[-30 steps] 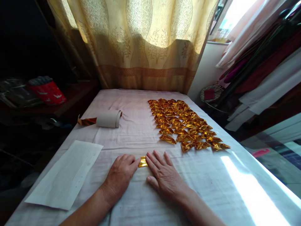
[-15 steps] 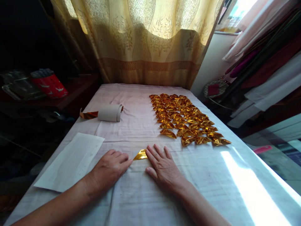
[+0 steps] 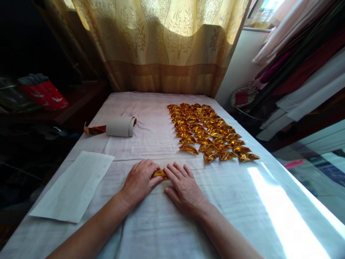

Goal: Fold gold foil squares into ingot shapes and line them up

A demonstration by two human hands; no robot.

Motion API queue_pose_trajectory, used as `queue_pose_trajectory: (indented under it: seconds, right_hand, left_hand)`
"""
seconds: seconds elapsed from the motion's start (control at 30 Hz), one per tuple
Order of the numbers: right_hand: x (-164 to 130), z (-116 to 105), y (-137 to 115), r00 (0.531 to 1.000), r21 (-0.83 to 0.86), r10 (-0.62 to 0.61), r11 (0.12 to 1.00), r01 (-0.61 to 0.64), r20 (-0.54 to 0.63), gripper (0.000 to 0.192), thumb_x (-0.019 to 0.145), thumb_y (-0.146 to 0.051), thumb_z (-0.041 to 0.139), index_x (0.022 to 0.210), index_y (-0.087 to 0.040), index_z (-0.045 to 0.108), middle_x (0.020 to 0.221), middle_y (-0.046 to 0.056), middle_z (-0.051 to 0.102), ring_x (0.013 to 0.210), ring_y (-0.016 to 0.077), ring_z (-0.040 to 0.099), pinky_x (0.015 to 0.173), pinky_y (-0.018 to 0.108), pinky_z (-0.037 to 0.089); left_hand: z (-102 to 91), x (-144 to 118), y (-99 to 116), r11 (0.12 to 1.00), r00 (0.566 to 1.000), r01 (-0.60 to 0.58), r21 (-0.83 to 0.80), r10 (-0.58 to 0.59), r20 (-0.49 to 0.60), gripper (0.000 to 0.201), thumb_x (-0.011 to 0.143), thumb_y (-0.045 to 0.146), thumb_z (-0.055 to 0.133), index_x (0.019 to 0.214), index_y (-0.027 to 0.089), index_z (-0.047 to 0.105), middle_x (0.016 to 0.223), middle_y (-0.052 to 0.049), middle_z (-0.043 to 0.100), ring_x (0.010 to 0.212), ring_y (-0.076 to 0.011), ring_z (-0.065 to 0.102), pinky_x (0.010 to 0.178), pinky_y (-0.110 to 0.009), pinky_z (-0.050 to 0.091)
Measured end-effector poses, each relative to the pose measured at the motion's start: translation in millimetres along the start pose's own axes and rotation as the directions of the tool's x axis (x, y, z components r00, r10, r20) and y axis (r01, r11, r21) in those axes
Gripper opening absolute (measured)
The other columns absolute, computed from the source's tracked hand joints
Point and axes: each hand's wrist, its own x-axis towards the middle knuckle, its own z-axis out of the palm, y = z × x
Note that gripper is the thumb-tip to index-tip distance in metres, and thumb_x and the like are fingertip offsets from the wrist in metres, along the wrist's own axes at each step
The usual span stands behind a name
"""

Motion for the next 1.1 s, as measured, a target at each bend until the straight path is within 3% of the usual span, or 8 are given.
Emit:
queue_pose_trajectory:
  seconds: [0.1,0.2,0.33,0.57,0.7,0.83,0.97,1.1]
  right_hand:
    - [-1.3,3.9,6.8,0.993,0.057,0.010,0.998,-0.003,-0.119,0.054,0.088,-0.030,0.059,0.140,-0.016,0.051,0.144,0.014,0.054,0.139,0.0292,0.041,0.115,0.055,0.029]
    - [-1.0,5.8,13.3,0.976,0.107,0.038,0.994,-0.015,-0.215,0.032,0.087,-0.026,0.060,0.118,-0.019,0.066,0.138,0.013,0.060,0.133,0.0289,0.048,0.111,0.054,0.034]
    - [1.6,2.5,13.8,0.958,0.103,0.022,0.995,0.008,-0.287,0.015,0.091,-0.023,0.058,0.093,-0.024,0.073,0.126,0.008,0.067,0.124,0.0264,0.054,0.104,0.047,0.041]
    - [4.2,-7.8,4.8,0.948,0.115,-0.008,0.992,0.047,-0.319,0.020,0.097,-0.020,0.050,0.093,-0.021,0.070,0.099,0.005,0.075,0.094,0.0192,0.063,0.088,0.036,0.045]
    - [3.3,-7.0,9.5,0.943,0.100,-0.052,0.991,0.090,-0.329,0.019,0.092,-0.018,0.054,0.103,-0.020,0.069,0.110,0.007,0.072,0.106,0.0213,0.060,0.093,0.037,0.044]
    - [2.8,-1.7,20.7,0.916,-0.018,-0.123,0.992,0.126,-0.381,0.034,0.087,-0.010,0.054,0.115,-0.024,0.068,0.126,0.009,0.066,0.117,0.0239,0.055,0.096,0.041,0.043]
    - [2.5,0.4,27.0,0.892,-0.078,-0.177,0.984,0.160,-0.417,0.025,0.090,-0.015,0.061,0.105,-0.030,0.073,0.123,0.005,0.068,0.114,0.0223,0.057,0.093,0.039,0.044]
    - [3.0,-0.6,24.7,0.890,-0.097,-0.232,0.973,0.211,-0.392,0.014,0.092,-0.022,0.063,0.093,-0.030,0.074,0.119,0.003,0.071,0.113,0.0220,0.058,0.093,0.039,0.043]
  left_hand:
    - [2.4,-3.9,-1.3,0.999,0.998,-0.037,-0.025,0.036,-0.045,0.009,0.086,0.022,0.068,0.093,0.021,0.062,0.094,-0.002,0.066,0.088,-0.0194,0.061,0.080,-0.033,0.045]
    - [4.8,-6.8,-3.4,0.993,0.988,-0.121,0.000,0.121,-0.097,0.007,0.089,0.021,0.064,0.092,0.020,0.059,0.089,-0.001,0.066,0.085,-0.0190,0.061,0.079,-0.033,0.046]
    - [9.1,-8.8,-5.6,0.960,0.941,-0.253,0.116,0.272,-0.200,0.011,0.096,0.021,0.054,0.104,0.021,0.061,0.094,-0.004,0.068,0.087,-0.0186,0.062,0.080,-0.033,0.047]
    - [14.1,-12.4,-0.6,0.908,0.880,-0.362,0.211,0.408,-0.245,0.022,0.096,0.014,0.053,0.111,0.023,0.066,0.102,-0.005,0.070,0.093,-0.0181,0.062,0.082,-0.031,0.050]
    - [11.4,-12.8,0.3,0.918,0.884,-0.350,0.187,0.389,-0.258,0.018,0.098,0.018,0.051,0.101,0.022,0.068,0.098,-0.004,0.071,0.090,-0.0167,0.064,0.080,-0.030,0.051]
    - [9.1,-9.6,-2.0,0.898,0.836,-0.410,0.161,0.440,-0.327,0.020,0.100,0.020,0.047,0.096,0.020,0.067,0.095,-0.004,0.072,0.087,-0.0164,0.066,0.080,-0.030,0.054]
    - [10.2,-6.1,-11.2,0.869,0.798,-0.467,0.164,0.494,-0.346,0.020,0.100,0.019,0.047,0.099,0.020,0.067,0.103,-0.006,0.073,0.099,-0.0184,0.067,0.094,-0.036,0.054]
    - [12.0,-4.3,-26.7,0.867,0.804,-0.457,0.199,0.498,-0.323,0.019,0.098,0.015,0.049,0.103,0.019,0.066,0.113,-0.008,0.072,0.114,-0.0229,0.064,0.103,-0.045,0.051]
